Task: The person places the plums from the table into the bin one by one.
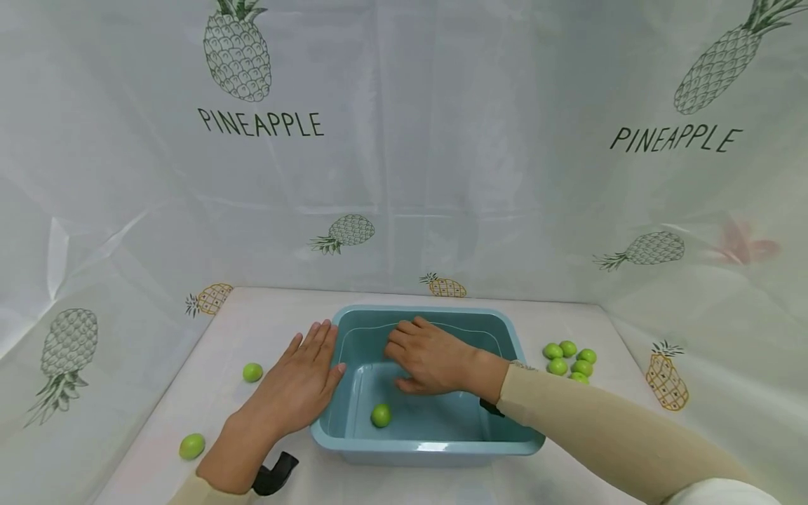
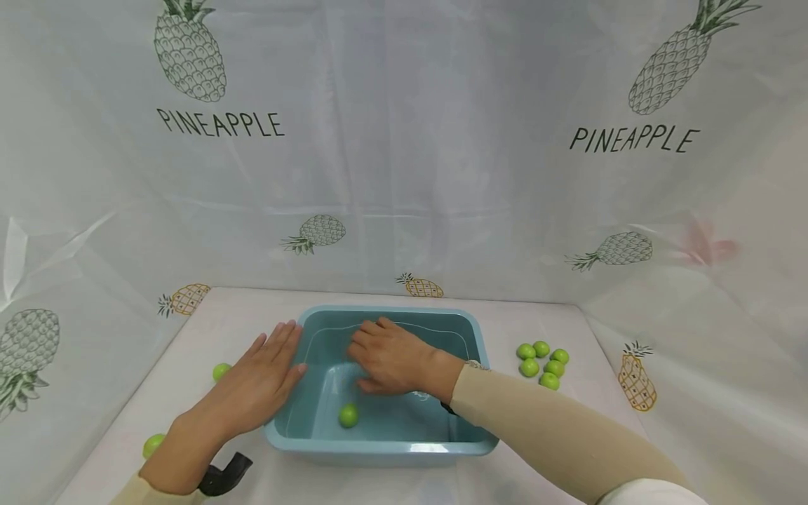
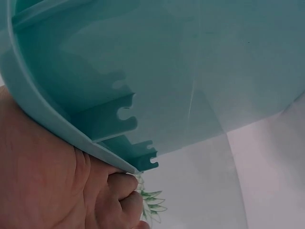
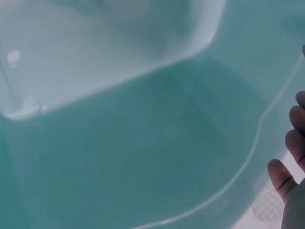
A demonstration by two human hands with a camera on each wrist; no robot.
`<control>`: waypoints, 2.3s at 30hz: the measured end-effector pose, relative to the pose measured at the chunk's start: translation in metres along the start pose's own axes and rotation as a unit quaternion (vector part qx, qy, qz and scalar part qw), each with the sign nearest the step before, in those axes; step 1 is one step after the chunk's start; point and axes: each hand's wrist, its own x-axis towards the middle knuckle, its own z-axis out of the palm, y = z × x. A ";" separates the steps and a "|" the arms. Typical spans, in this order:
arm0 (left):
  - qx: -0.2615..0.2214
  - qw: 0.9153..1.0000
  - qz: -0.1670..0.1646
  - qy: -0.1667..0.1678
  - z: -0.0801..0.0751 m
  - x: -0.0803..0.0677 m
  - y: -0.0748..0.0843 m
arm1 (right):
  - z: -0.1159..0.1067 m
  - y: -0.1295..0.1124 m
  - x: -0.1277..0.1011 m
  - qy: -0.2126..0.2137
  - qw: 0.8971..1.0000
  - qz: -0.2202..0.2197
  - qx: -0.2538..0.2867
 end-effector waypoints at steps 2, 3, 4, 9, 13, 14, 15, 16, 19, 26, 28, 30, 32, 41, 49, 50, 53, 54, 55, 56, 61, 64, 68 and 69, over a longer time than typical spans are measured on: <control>0.001 1.000 0.000 0.000 0.000 0.000 0.000 | -0.004 0.003 -0.002 0.017 1.000 0.007 -0.001; 0.000 1.000 0.000 0.001 0.001 0.000 0.000 | -0.006 0.005 -0.003 0.026 1.000 0.011 -0.003; -0.001 1.000 0.000 0.001 0.001 0.000 0.000 | -0.009 0.007 -0.005 0.036 0.999 0.014 -0.006; -0.006 1.000 -0.004 0.003 0.002 0.001 0.000 | -0.034 0.019 -0.018 0.090 0.995 0.045 -0.007; -0.011 1.000 -0.005 0.000 0.002 0.000 0.000 | -0.056 0.034 -0.037 0.123 0.989 0.088 0.009; -0.012 1.000 -0.006 -0.001 0.002 0.000 0.000 | -0.060 0.038 -0.043 0.128 0.987 0.099 0.009; -0.013 1.000 -0.006 -0.001 0.002 0.000 0.000 | -0.064 0.042 -0.050 0.130 0.985 0.113 0.011; -0.015 1.000 -0.005 -0.001 0.002 0.000 0.000 | -0.066 0.046 -0.057 0.134 0.983 0.125 0.009; -0.016 1.000 -0.005 0.000 0.002 0.001 0.000 | -0.070 0.058 -0.080 0.138 0.978 0.159 -0.002; -0.019 1.000 -0.008 0.001 0.004 0.001 -0.001 | -0.051 0.080 -0.141 0.140 0.969 0.201 -0.043; -0.021 1.000 -0.008 0.000 0.005 0.001 -0.001 | -0.041 0.086 -0.158 0.136 0.968 0.204 -0.059; -0.023 1.000 -0.009 -0.001 0.005 0.001 -0.001 | -0.030 0.090 -0.175 0.122 0.967 0.211 -0.073; -0.027 1.000 -0.008 -0.002 0.005 0.001 -0.001 | -0.019 0.091 -0.190 0.099 0.968 0.215 -0.088; -0.037 0.999 -0.012 -0.008 0.004 0.000 -0.001 | 0.038 0.086 -0.237 -0.002 0.969 0.190 -0.157; -0.044 0.999 -0.012 -0.010 0.004 0.000 -0.001 | 0.065 0.082 -0.256 -0.059 0.957 0.189 -0.212; -0.044 0.999 -0.011 -0.010 0.004 0.000 -0.001 | 0.067 0.082 -0.258 -0.065 0.955 0.197 -0.212; -0.049 0.999 -0.012 -0.011 0.004 0.000 -0.002 | 0.073 0.080 -0.261 -0.085 0.950 0.218 -0.208; -0.050 0.999 -0.012 -0.011 0.004 0.000 -0.002 | 0.075 0.079 -0.261 -0.090 0.949 0.220 -0.207; -0.050 0.999 -0.012 -0.010 0.004 0.000 -0.002 | 0.077 0.078 -0.262 -0.093 0.948 0.221 -0.207; -0.051 0.999 -0.011 -0.010 0.004 0.000 -0.002 | 0.079 0.078 -0.262 -0.094 0.949 0.222 -0.206; -0.051 0.999 -0.013 -0.009 0.004 0.000 -0.001 | 0.086 0.076 -0.262 -0.080 0.952 0.217 -0.199; -0.052 0.998 -0.016 -0.011 0.004 0.000 0.000 | 0.089 0.076 -0.263 -0.078 0.952 0.221 -0.194; -0.051 0.998 -0.019 -0.013 0.004 0.000 0.000 | 0.091 0.075 -0.264 -0.088 0.950 0.230 -0.191; -0.050 0.998 -0.020 -0.014 0.004 0.001 0.000 | 0.092 0.075 -0.264 -0.091 0.950 0.231 -0.191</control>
